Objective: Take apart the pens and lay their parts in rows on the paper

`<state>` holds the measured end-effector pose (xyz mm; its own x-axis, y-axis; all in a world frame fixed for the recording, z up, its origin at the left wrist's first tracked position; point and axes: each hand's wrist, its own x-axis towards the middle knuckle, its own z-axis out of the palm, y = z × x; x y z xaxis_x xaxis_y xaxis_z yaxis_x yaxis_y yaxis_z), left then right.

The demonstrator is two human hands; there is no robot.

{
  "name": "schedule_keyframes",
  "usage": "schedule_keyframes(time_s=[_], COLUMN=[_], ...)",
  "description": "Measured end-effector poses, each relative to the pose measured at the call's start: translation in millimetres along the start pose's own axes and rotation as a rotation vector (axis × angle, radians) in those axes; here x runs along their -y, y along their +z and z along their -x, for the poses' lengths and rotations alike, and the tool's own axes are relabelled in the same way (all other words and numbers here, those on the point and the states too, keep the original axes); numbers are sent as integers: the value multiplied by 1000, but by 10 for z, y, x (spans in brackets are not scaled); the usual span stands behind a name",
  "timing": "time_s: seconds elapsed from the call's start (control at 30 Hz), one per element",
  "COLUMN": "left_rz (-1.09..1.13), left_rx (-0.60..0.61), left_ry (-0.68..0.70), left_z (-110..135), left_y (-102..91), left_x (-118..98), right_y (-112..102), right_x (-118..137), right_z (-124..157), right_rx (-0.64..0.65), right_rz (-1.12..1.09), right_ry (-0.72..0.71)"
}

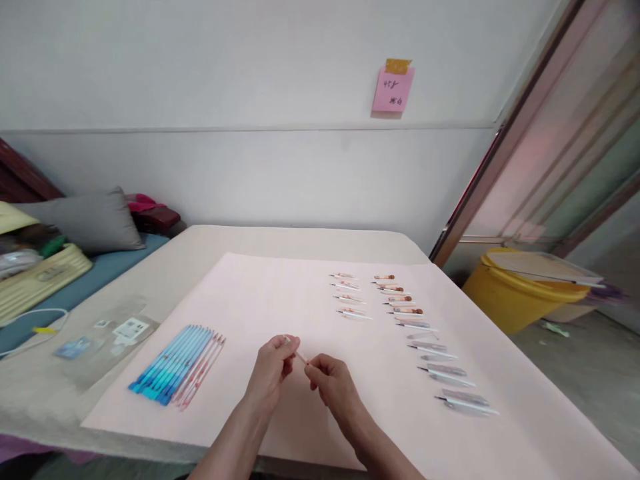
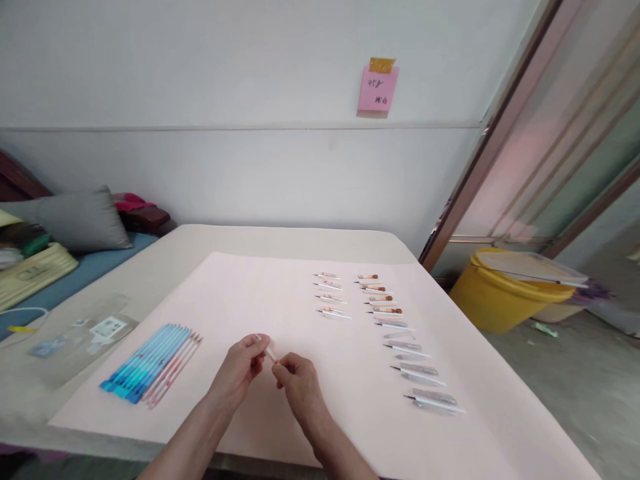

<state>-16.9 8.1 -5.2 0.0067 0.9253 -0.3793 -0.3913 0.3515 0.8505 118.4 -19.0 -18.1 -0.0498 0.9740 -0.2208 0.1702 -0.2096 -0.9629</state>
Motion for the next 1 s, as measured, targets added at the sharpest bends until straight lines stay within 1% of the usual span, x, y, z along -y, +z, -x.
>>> schedule_keyframes(time_s=[0.07, 0.2, 0.37, 0.53, 0.57, 0.7, 0.73, 0.9, 0.93, 1.0], left_rz=[13, 135, -30, 96, 90, -64, -73, 105, 103, 26], left_rx=[5, 55, -26, 9, 5, -48, -54, 12, 15, -3], left_ry=[-13, 0, -21, -8, -2, -9, -15, -12, -10, -1], left_z=[-13, -13, -8, -21, -25, -28, -23, 3, 3, -2], left_y=[-6, 9, -3, -9, -12, -22, -21, -4, -4, -11], left_x=[15, 0, -6, -1, 1, 11, 9, -27, -30, -27], right_y=[-3, -18, -28, -19, -17, -13, -16, -45, -49, -53], right_x=[-12, -30, -15, -19, -22, -33, -35, -21, -15, -4], right_z=[-2, -20, -14, -22, -25, -29, -28, -15, -11, -4], right_rx=[-5, -37, -25, -49, -47, -42, -45, -70, -68, -53], right_rz=[-1, -14, -7, 6, 4, -7, -4, 8, 6, 0], right_ry=[-7, -35, -80, -78, -80, -100, -102, -91, -91, -90])
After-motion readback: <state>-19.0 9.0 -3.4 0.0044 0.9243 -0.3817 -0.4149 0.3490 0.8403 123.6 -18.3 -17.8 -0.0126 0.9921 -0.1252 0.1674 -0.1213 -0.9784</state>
